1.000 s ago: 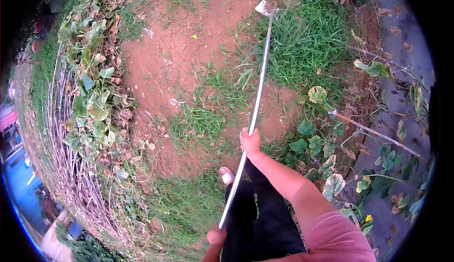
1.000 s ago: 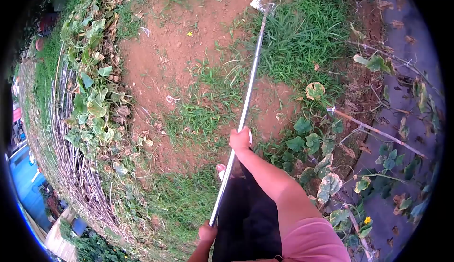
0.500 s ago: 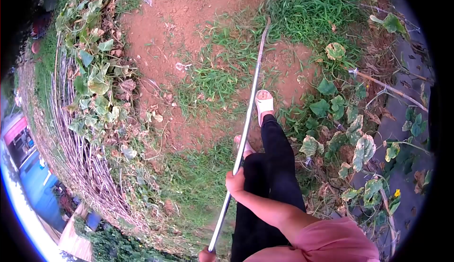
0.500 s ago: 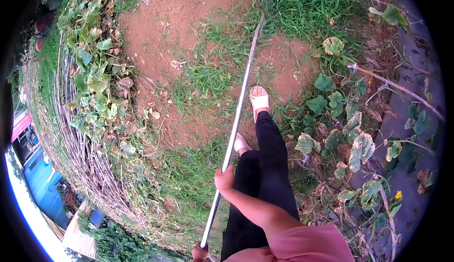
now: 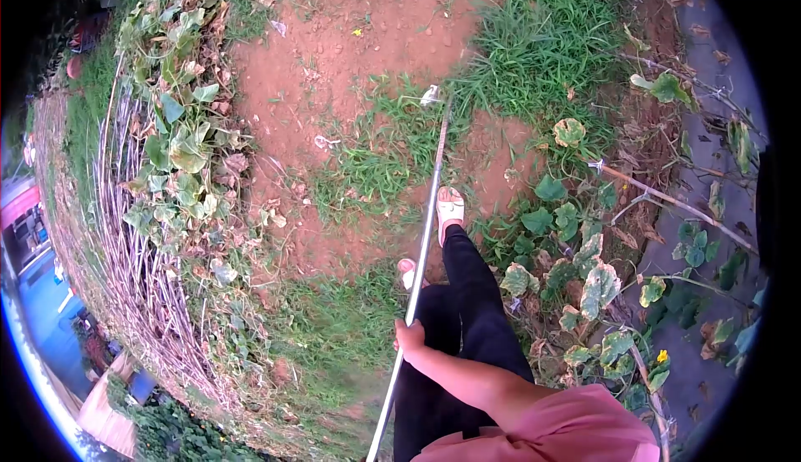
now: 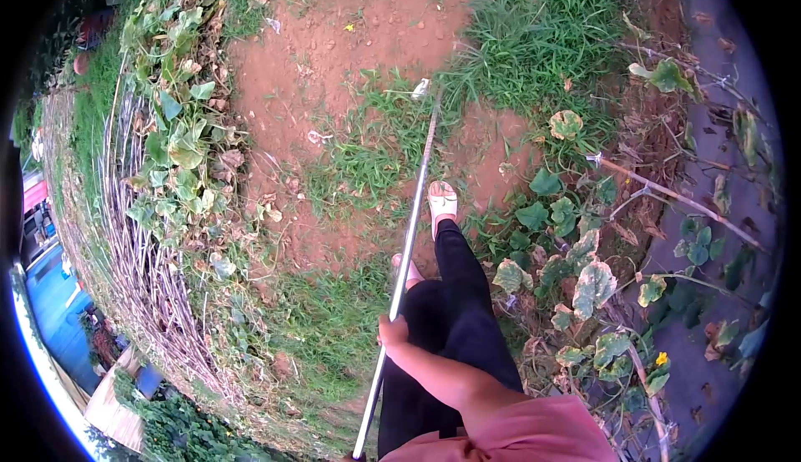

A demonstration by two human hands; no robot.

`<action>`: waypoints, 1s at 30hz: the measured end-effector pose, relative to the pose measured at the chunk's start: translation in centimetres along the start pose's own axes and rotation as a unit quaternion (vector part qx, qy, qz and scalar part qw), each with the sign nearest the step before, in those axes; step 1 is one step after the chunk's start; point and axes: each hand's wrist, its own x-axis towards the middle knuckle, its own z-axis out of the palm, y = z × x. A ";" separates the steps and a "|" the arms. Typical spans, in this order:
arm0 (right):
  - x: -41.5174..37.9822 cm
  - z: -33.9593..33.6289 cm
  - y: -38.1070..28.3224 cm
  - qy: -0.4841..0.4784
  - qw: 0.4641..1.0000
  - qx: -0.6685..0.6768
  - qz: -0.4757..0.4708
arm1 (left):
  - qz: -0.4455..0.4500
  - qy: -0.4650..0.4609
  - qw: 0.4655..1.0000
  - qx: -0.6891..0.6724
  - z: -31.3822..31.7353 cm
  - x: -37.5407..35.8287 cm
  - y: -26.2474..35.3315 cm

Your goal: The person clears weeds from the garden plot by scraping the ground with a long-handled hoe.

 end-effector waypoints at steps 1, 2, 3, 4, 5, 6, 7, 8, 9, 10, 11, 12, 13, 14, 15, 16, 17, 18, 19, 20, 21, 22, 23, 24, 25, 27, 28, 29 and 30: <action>2.2 0.1 -3.2 0.001 1.000 -0.001 0.007 | 0.008 0.010 1.000 0.011 0.4 1.5 2.5; 4.3 0.1 -7.3 -0.030 0.999 0.031 -0.027 | 0.029 0.141 0.988 0.054 -3.7 -1.4 13.2; 4.7 0.2 -14.0 -0.036 0.999 0.007 -0.037 | 0.031 0.123 0.985 0.113 -4.1 0.9 17.9; 7.4 -0.1 -19.4 -0.057 0.992 0.079 -0.077 | 0.050 0.106 0.990 0.083 -6.8 0.6 25.6; 7.9 0.1 -25.9 0.018 0.990 0.027 -0.139 | 0.095 0.103 0.984 0.108 -6.7 3.3 29.4; 9.9 -0.4 -31.4 -0.037 0.982 0.090 -0.161 | 0.108 0.134 0.980 0.096 -8.7 2.6 36.1; 10.4 -0.7 -36.9 -0.047 0.972 0.121 -0.197 | 0.151 0.166 0.973 0.046 -10.8 0.9 41.9; 9.4 -1.1 -42.2 -0.010 0.972 0.091 -0.215 | 0.193 0.199 0.961 -0.005 -12.3 0.0 46.6; 9.9 -1.6 -45.8 -0.013 0.967 0.078 -0.240 | 0.212 0.207 0.955 -0.005 -12.4 0.5 49.4; 10.7 -2.2 -47.6 -0.014 0.962 0.066 -0.263 | 0.228 0.213 0.950 -0.003 -12.5 0.8 51.3; 11.3 -2.4 -47.2 -0.007 0.962 0.059 -0.267 | 0.213 0.183 0.960 -0.001 -12.9 0.7 52.4; 12.0 -2.3 -46.1 0.000 0.961 0.052 -0.270 | 0.202 0.186 0.962 0.015 -12.3 1.5 51.7; 12.6 -2.1 -43.7 0.007 0.962 0.046 -0.268 | 0.187 0.188 0.964 0.036 -11.2 2.8 48.5; 14.2 -1.6 -38.1 0.011 0.974 0.069 -0.215 | 0.167 0.190 0.966 0.057 -9.9 3.4 44.0; 14.3 -1.4 -30.5 0.055 0.977 -0.013 -0.206 | 0.128 0.151 0.978 0.071 -8.5 3.3 37.4; 10.4 -1.3 -24.6 0.039 0.984 -0.023 -0.173 | 0.106 0.124 0.983 0.086 -7.3 2.0 30.7; 6.3 -1.2 -18.8 0.022 0.989 -0.035 -0.140 | 0.057 0.112 0.988 0.093 -6.8 -0.9 24.4; 5.1 -1.1 -11.4 0.079 0.990 -0.093 -0.065 | 0.003 0.046 0.992 0.114 -6.8 -4.5 18.7; 0.6 -0.9 -8.7 0.090 0.994 -0.052 -0.046 | -0.035 0.010 0.989 0.141 -6.8 -7.2 12.4; -2.5 -1.1 -7.7 0.082 0.992 -0.096 -0.001 | -0.030 0.023 0.989 0.140 -7.5 -6.6 12.2; -3.4 -0.9 -6.6 0.055 0.996 -0.071 0.022 | -0.035 0.028 0.990 0.137 -7.4 -7.7 11.4; -4.3 -1.1 -6.1 0.034 0.997 -0.048 0.050 | -0.039 0.026 0.989 0.137 -7.1 -9.3 10.5; -3.7 -1.3 -6.6 0.029 0.998 -0.044 0.047 | -0.037 0.026 0.990 0.137 -6.7 -9.6 10.5; -2.6 -0.8 -8.4 0.024 0.998 -0.031 0.040 | -0.027 0.030 0.989 0.141 -7.2 -8.5 11.1; -0.3 -0.6 -10.8 0.042 0.998 -0.046 0.007 | -0.017 0.034 0.988 0.148 -7.9 -7.3 11.6; 2.9 -0.9 -20.4 0.010 0.998 0.031 -0.053 | 0.057 0.129 0.982 0.128 -10.9 -5.7 25.6; 3.9 -0.9 -27.3 0.004 0.995 0.054 -0.083 | 0.056 0.123 0.983 0.122 -10.6 -2.9 30.3; 8.3 -1.1 -32.1 0.024 0.978 0.064 -0.199 | 0.122 0.121 0.978 0.118 -11.5 -1.8 36.5; 11.2 -1.8 -38.1 0.011 0.974 0.107 -0.200 | 0.157 0.150 0.972 0.093 -12.9 -2.2 43.7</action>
